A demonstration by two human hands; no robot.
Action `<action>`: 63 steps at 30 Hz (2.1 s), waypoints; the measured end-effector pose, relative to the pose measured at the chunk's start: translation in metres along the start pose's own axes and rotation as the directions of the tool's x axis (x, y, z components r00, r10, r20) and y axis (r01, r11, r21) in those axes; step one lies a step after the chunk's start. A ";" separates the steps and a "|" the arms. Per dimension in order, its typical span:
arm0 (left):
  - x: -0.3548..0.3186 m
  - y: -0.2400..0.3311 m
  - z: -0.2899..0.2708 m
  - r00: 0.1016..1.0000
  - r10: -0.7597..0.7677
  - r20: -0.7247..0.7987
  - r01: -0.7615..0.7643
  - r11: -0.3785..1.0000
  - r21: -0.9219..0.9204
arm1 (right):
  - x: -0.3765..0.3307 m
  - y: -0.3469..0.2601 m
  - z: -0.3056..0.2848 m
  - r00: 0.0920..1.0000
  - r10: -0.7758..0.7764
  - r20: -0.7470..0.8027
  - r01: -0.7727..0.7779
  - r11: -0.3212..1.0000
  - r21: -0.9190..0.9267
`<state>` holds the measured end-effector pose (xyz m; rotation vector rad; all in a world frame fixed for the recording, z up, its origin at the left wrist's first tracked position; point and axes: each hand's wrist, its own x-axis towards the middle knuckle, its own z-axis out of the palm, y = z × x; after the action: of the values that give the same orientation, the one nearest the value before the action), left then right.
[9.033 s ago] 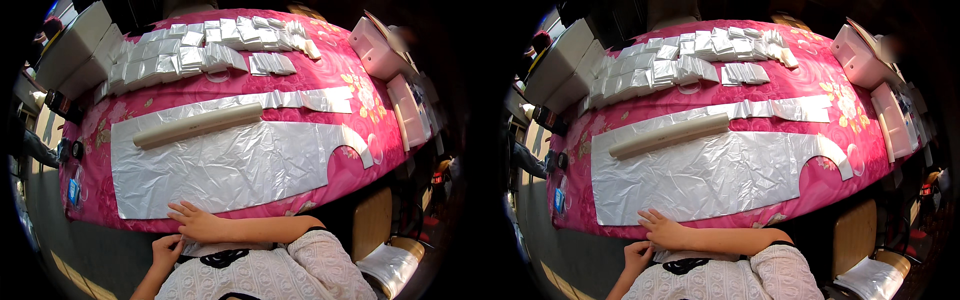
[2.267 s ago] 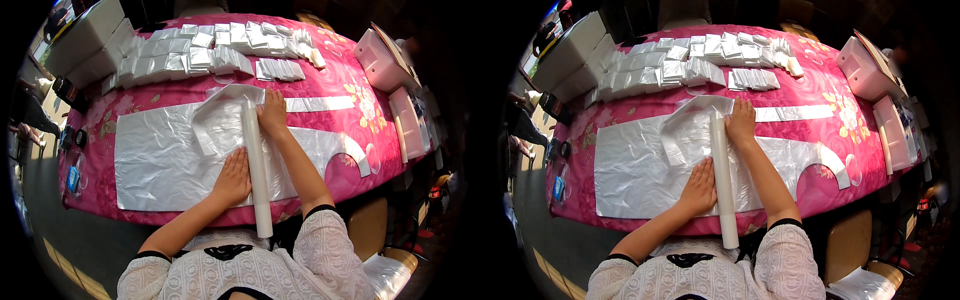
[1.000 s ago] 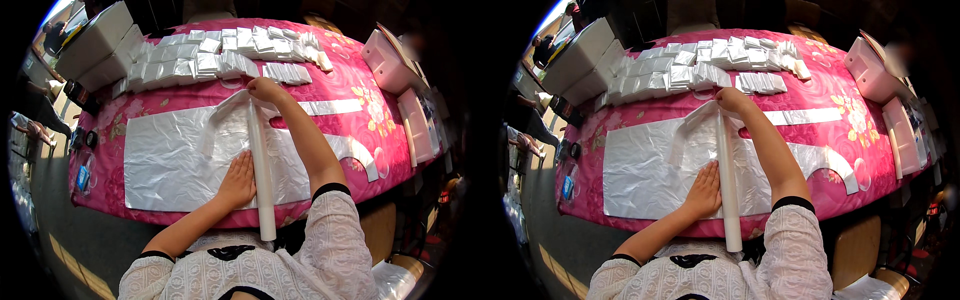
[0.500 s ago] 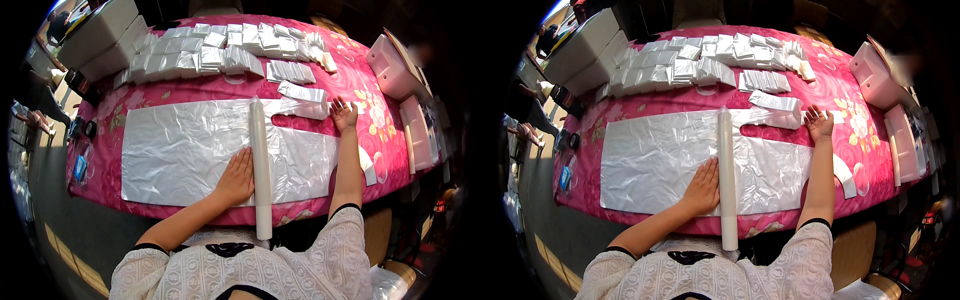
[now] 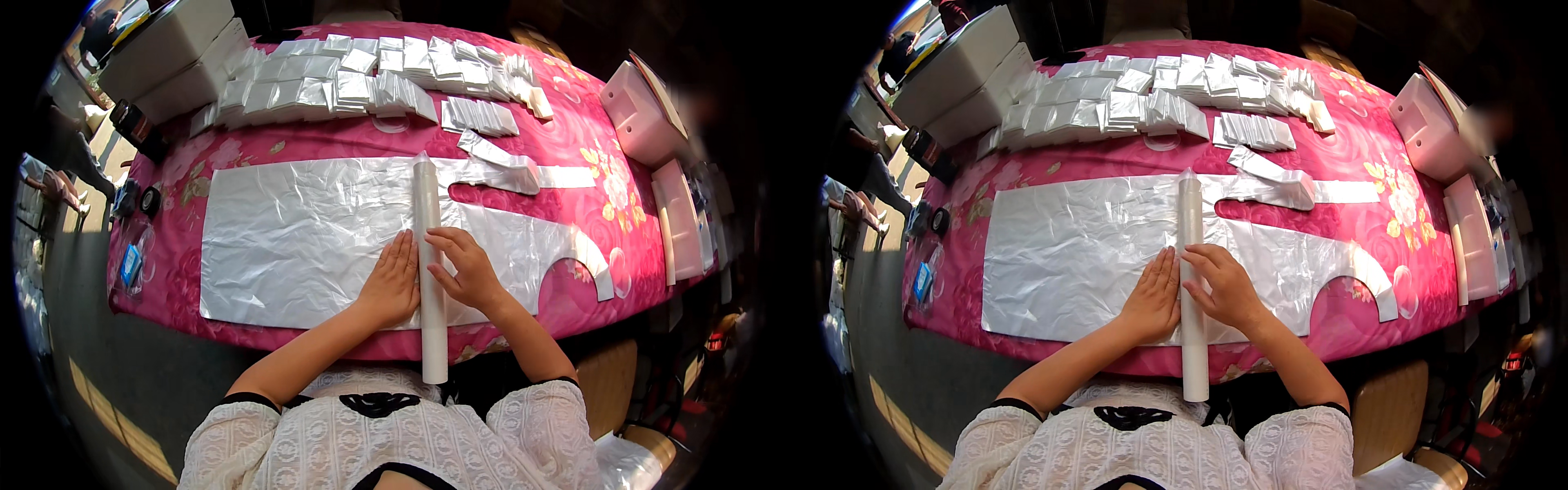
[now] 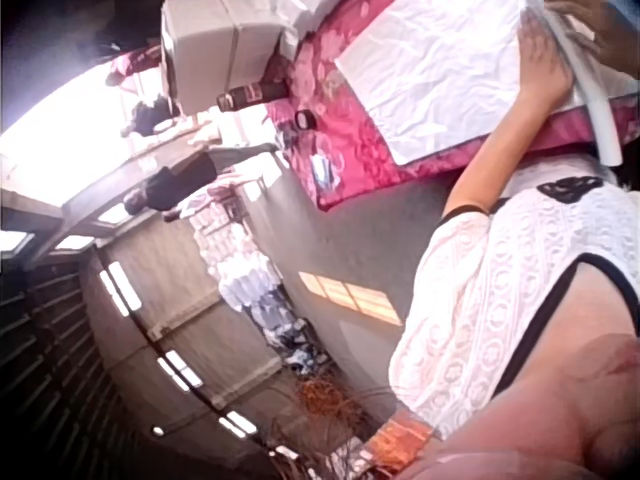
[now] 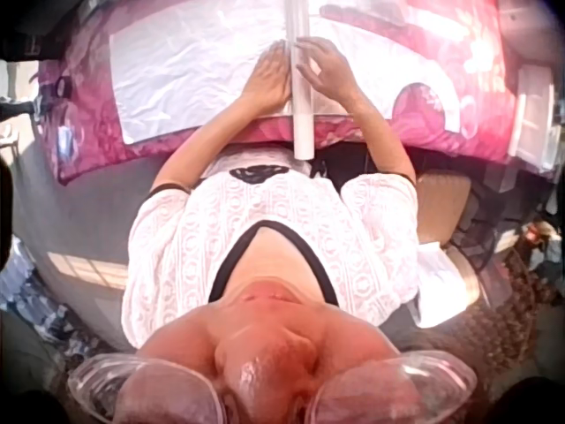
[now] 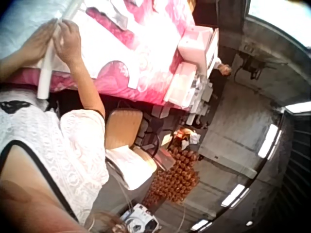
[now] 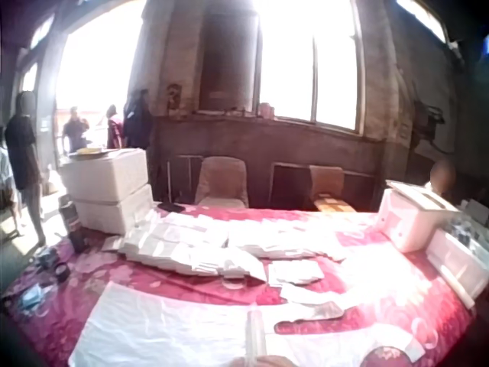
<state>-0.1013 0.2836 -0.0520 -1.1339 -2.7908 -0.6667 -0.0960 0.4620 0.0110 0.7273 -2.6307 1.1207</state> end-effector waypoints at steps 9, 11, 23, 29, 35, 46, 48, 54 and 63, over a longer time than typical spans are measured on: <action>-0.035 -0.032 -0.080 0.968 -0.204 -0.147 0.061 0.757 -0.650 | -0.019 -0.005 0.011 0.927 -0.119 0.357 0.195 0.963 -0.184; -0.055 -0.048 -0.098 0.945 -0.277 -0.173 0.094 0.738 -0.668 | -0.002 -0.020 0.033 0.901 -0.190 0.391 0.285 0.937 -0.201; -0.256 -0.082 -0.140 0.663 -0.739 -0.119 0.313 0.418 -0.853 | 0.080 -0.068 0.082 0.899 -0.362 0.247 0.297 0.918 0.262; -0.275 -0.074 -0.131 0.675 -0.657 -0.336 0.438 0.723 -0.534 | 0.097 -0.067 0.132 0.770 -0.406 0.491 0.512 0.853 -0.098; -0.246 -0.108 -0.142 0.991 -0.124 -0.045 0.131 0.972 0.195 | 0.130 -0.091 0.171 0.691 -0.496 0.526 0.619 0.781 -0.078; -0.234 -0.168 -0.163 0.966 0.054 0.254 -0.090 0.987 0.133 | 0.088 -0.068 0.144 0.768 -0.374 0.521 0.491 0.865 -0.102; -0.236 -0.171 -0.167 0.964 0.059 0.259 -0.100 0.984 0.147 | 0.091 -0.069 0.145 0.746 -0.378 0.548 0.517 0.848 -0.119; -0.266 -0.157 -0.168 0.994 -0.099 0.040 0.096 0.994 0.060 | 0.130 -0.096 0.188 0.691 -0.492 0.530 0.589 0.808 -0.018; -0.252 -0.069 -0.146 0.532 -0.818 -0.220 0.807 0.568 -0.163 | 0.185 -0.176 0.303 0.766 -0.522 0.375 0.553 0.832 0.030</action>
<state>0.0197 0.0153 0.0022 0.3900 -2.9199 -0.8300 -0.1610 0.0727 -0.0246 1.6875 -2.4372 0.7497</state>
